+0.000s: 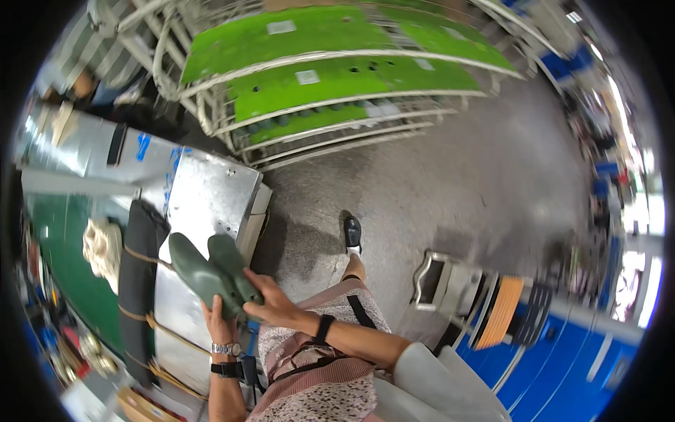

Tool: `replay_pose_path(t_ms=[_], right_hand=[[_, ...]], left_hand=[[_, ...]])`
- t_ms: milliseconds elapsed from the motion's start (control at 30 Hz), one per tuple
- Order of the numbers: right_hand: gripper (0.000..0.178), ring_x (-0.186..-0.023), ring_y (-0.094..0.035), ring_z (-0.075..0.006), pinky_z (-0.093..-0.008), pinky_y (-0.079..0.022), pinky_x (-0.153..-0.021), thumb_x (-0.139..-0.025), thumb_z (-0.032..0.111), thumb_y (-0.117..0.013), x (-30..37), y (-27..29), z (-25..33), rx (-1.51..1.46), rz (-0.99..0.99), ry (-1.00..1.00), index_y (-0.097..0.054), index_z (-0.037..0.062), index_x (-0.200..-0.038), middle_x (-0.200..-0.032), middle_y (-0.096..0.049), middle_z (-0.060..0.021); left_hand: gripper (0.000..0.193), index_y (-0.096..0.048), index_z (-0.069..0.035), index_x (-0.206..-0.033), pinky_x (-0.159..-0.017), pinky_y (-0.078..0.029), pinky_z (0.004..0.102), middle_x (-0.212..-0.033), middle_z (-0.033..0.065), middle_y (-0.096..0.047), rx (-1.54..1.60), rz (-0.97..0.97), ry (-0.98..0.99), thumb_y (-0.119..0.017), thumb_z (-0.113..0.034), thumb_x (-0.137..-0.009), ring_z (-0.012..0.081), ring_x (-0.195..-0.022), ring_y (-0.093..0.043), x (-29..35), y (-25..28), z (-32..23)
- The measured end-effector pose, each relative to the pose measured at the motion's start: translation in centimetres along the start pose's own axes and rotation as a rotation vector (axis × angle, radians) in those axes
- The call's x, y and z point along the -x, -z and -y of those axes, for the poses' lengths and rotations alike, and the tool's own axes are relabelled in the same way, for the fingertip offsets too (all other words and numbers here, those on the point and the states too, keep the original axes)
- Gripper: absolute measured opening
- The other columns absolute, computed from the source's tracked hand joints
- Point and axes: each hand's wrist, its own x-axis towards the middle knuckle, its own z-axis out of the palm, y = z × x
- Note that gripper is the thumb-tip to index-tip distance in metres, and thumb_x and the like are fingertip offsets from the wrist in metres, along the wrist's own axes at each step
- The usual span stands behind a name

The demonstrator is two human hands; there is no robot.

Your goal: Inserting shoe lasts into shoes and using a lasting machine on a production line.

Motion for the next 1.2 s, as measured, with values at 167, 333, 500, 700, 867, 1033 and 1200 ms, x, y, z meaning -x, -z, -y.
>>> replay_pose_path(t_ms=[167, 333, 500, 700, 867, 1033, 1200], right_hand=[[0.082, -0.14, -0.033, -0.0273, -0.0376, -0.027, -0.115, -0.086, 0.026, -0.065, 2.8, 15.5, -0.9, -0.31, -0.046, -0.233, -0.024, 0.0, -0.153, -0.154, -0.033, -0.0166], [0.074, -0.138, -0.036, -0.0243, -0.0365, -0.029, -0.114, -0.09, 0.019, -0.058, -3.7, 26.6, -1.4, -0.197, -0.122, -0.291, -0.025, 0.001, -0.153, -0.149, -0.039, -0.0154], [0.065, -0.134, -0.039, -0.0227, -0.036, -0.029, -0.112, -0.095, 0.028, -0.054, -13.4, 30.8, -2.3, -0.183, -0.254, -0.235, -0.031, 0.0014, -0.15, -0.146, -0.042, -0.012], [0.061, -0.132, -0.04, -0.0218, -0.0355, -0.029, -0.112, -0.098, 0.032, -0.055, -24.5, 31.9, -3.7, -0.131, -0.308, -0.105, -0.034, 0.0038, -0.147, -0.144, -0.043, -0.0098], [0.064, -0.135, -0.038, -0.0257, -0.0364, -0.03, -0.111, -0.099, 0.036, -0.052, -32.1, 30.1, -5.2, 0.153, -0.26, -0.057, -0.033, 0.0, -0.148, -0.146, -0.041, -0.0143], [0.043, -0.125, -0.048, -0.0274, -0.0382, -0.036, -0.105, -0.104, 0.026, -0.047, -39.6, 31.7, -9.0, 0.546, -0.218, 0.017, -0.049, -0.0046, -0.134, -0.135, -0.052, -0.0174], [0.031, -0.113, -0.057, -0.0334, -0.0419, -0.043, -0.097, -0.1, 0.016, -0.051, -41.4, 27.7, -8.7, 0.83, -0.121, 0.288, -0.058, -0.0027, -0.124, -0.122, -0.062, -0.0202]], left_hand=[[0.059, -0.049, 0.002, -0.136, -0.094, -0.045, 0.0292, -0.121, 0.0089, -0.062, -0.12, 0.099, 0.041, -0.074, -0.012, -0.084, 0.0161, -0.109, -0.057, 0.3, -13.0, 5.4], [0.064, -0.046, 0.002, -0.14, -0.089, -0.052, 0.0298, -0.117, 0.0099, -0.065, -0.109, 0.056, 0.002, -0.075, -0.005, -0.083, 0.0144, -0.102, -0.062, -6.6, -19.3, 12.2], [0.07, -0.043, 0.002, -0.142, -0.062, -0.054, 0.0263, -0.109, 0.0091, -0.068, -0.1, -0.058, -0.091, -0.076, -0.01, -0.082, 0.0127, -0.083, -0.066, -15.4, -24.2, 12.6], [0.078, -0.038, 0.001, -0.146, -0.058, -0.055, 0.0271, -0.106, 0.01, -0.069, -0.219, -0.123, -0.1, -0.078, -0.014, -0.081, 0.0155, -0.077, -0.068, -27.4, -27.7, 12.9], [0.077, -0.037, 0.0, -0.147, -0.091, -0.049, 0.0288, -0.125, 0.0132, -0.062, 0.088, -0.131, -0.525, -0.077, -0.013, -0.083, 0.0162, -0.107, -0.061, -36.0, -28.7, 11.8], [0.078, -0.037, 0.002, -0.145, -0.108, -0.037, 0.0382, -0.141, 0.0181, -0.05, 0.173, -0.273, -0.71, -0.078, -0.018, -0.082, 0.0244, -0.13, -0.047, -40.2, -29.5, 11.1], [0.075, -0.039, -0.002, -0.146, -0.11, -0.033, 0.0381, -0.138, 0.0175, -0.05, 0.152, -0.628, -0.541, -0.074, -0.012, -0.08, 0.0266, -0.13, -0.045, -42.1, -27.8, 11.1]])
